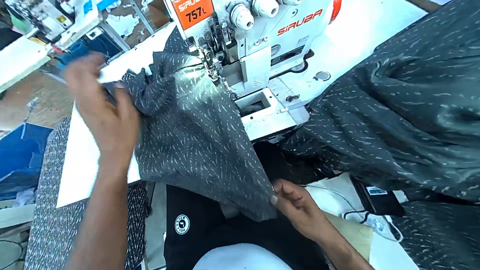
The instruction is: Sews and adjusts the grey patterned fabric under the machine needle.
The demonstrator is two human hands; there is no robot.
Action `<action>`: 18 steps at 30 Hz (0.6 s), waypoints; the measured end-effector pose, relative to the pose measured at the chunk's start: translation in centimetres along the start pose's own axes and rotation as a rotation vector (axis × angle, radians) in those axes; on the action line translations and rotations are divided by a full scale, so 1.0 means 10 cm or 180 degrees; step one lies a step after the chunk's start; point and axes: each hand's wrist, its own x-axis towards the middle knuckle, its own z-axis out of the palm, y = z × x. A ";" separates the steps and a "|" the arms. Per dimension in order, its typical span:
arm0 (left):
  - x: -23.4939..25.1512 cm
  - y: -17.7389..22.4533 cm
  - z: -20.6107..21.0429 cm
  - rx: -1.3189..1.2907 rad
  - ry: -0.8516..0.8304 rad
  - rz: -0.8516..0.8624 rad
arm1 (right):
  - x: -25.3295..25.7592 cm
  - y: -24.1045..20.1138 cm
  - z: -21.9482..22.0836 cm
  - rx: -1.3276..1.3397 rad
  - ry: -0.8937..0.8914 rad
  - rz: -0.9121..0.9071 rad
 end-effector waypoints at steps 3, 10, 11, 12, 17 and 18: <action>-0.12 0.57 0.31 -0.0658 -0.0853 0.0082 | -0.01 -0.06 -0.01 0.0071 -0.0023 -0.0120; -0.09 0.60 0.69 -0.0536 -0.1232 0.0080 | 0.08 -0.13 0.06 0.0038 -0.0064 -0.0209; -0.07 0.59 0.70 -0.0542 -0.1260 0.0051 | 0.11 -0.16 0.08 0.0075 -0.0079 -0.0251; -0.03 0.56 0.72 -0.0537 -0.1297 0.0028 | 0.16 -0.19 0.10 0.0099 -0.0091 -0.0282; 0.33 0.38 0.91 -0.0182 -0.1431 0.0083 | 0.50 -0.32 0.16 0.0048 -0.0074 -0.0378; 0.41 0.34 0.94 -0.0118 -0.1459 0.0057 | 0.57 -0.36 0.18 0.0064 -0.0050 -0.0395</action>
